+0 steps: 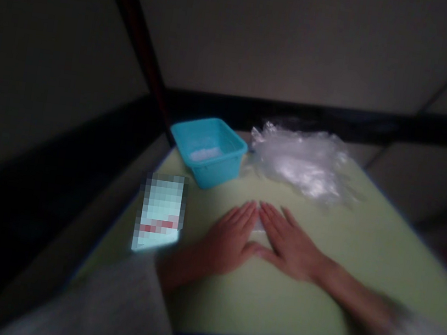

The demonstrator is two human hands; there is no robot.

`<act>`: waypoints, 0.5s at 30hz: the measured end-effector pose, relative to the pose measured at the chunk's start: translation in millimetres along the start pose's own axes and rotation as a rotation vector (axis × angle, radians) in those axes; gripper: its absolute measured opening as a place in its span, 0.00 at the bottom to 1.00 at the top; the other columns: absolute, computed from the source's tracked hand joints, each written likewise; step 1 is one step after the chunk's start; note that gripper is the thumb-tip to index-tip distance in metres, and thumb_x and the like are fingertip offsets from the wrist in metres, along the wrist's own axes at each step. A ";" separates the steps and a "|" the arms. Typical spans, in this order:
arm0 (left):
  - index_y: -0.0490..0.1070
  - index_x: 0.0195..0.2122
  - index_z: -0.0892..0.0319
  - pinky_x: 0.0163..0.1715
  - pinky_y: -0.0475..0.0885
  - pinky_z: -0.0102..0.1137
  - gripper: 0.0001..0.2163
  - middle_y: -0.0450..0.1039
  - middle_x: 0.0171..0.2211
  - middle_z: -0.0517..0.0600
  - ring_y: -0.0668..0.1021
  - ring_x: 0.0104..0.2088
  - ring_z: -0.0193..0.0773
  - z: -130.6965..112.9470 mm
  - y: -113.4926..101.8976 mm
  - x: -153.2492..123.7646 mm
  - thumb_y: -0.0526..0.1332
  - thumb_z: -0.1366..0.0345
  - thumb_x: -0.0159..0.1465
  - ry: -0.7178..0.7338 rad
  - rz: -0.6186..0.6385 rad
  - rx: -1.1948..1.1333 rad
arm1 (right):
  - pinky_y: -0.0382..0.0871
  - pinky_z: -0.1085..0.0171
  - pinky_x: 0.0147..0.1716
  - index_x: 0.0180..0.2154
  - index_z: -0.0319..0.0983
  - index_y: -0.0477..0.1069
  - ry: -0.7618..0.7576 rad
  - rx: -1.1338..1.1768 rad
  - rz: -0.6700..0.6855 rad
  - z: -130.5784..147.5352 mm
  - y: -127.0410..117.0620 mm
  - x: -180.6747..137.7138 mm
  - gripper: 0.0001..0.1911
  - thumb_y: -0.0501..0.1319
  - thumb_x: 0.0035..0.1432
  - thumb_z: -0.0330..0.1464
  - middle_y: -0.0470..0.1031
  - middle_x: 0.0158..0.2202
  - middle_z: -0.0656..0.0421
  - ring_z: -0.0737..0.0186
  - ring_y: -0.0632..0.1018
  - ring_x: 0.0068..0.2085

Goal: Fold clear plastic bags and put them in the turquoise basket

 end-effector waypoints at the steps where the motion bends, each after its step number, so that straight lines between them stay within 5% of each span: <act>1: 0.49 0.63 0.69 0.63 0.53 0.45 0.29 0.49 0.65 0.66 0.53 0.66 0.49 0.6 0.4 0.2 0.48 0.52 0.67 -0.005 0.009 0.004 | 0.46 0.44 0.63 0.65 0.29 0.46 0.004 0.003 0.009 0.0 0.2 0.3 0.42 0.43 0.63 0.54 0.51 0.65 0.41 0.49 0.52 0.66; 15: 0.48 0.63 0.71 0.63 0.52 0.46 0.30 0.47 0.65 0.67 0.51 0.66 0.50 3.9 1.4 -2.7 0.50 0.54 0.67 0.019 0.030 -0.064 | 0.49 0.42 0.62 0.65 0.29 0.47 0.003 0.038 0.031 -7.4 -5.0 -4.2 0.40 0.45 0.63 0.52 0.52 0.65 0.41 0.48 0.54 0.66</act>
Point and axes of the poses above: each hand's wrist, its own x-axis towards the middle knuckle, its own y-axis out of the palm, z = x × y, the point moved 6 cm from there along x, towards the middle knuckle
